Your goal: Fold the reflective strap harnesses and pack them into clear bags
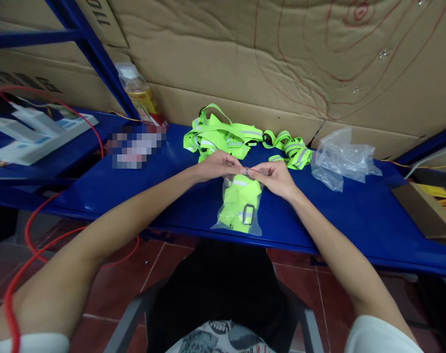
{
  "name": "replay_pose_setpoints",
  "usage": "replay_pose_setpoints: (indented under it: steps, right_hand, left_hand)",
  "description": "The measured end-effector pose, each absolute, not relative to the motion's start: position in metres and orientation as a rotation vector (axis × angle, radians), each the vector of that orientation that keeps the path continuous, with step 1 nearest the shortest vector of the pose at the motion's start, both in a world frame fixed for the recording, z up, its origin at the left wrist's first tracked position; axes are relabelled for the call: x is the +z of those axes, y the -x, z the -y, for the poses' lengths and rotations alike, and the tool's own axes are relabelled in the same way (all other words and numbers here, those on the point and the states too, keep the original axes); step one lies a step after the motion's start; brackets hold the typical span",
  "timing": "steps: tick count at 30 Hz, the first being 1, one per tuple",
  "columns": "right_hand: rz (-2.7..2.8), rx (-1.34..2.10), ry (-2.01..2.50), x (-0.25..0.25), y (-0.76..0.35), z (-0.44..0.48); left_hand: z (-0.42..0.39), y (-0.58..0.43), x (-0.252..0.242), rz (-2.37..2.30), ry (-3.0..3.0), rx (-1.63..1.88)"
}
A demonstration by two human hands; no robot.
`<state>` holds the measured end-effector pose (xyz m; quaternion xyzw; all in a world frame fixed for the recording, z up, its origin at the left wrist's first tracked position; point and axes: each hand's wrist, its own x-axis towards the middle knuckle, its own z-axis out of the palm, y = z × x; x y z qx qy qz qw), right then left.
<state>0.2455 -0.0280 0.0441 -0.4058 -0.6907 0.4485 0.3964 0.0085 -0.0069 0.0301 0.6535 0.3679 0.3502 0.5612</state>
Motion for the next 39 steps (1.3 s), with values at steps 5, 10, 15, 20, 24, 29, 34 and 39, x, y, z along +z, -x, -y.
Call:
replay_pose_setpoints:
  steps: [5, 10, 15, 20, 24, 29, 34, 39]
  right_hand:
    - [1.582, 1.3, 1.187, 0.042, -0.251, 0.021]
    - [1.49, 1.338, 1.119, 0.043, -0.259, 0.017]
    - [1.578, 1.302, 1.067, 0.047, -0.259, 0.021]
    - [1.564, 1.383, 1.103, 0.044, -0.258, 0.019]
    - [1.483, 1.48, 1.082, 0.043, -0.255, 0.019]
    - [1.432, 1.497, 1.06, 0.044, -0.253, 0.021]
    - [1.391, 1.405, 1.027, 0.041, -0.251, 0.022]
    - [1.291, 1.243, 0.993, 0.039, -0.251, 0.018]
  left_hand:
    - [0.004, -0.01, 0.028, -0.818, -1.59, 1.014]
    - [0.007, -0.005, 0.037, -0.856, -1.554, 0.919]
    - [0.006, 0.007, 0.043, -0.867, -1.729, 0.752]
    - [0.002, 0.007, 0.039, -0.848, -1.724, 0.738]
    - [0.006, 0.003, 0.043, -0.783, -1.704, 0.893]
    - [0.008, 0.001, 0.047, -0.739, -1.683, 0.94]
    - [0.004, 0.007, 0.042, -0.898, -1.6, 0.901]
    - [0.006, 0.007, 0.039, -0.788, -1.621, 0.775]
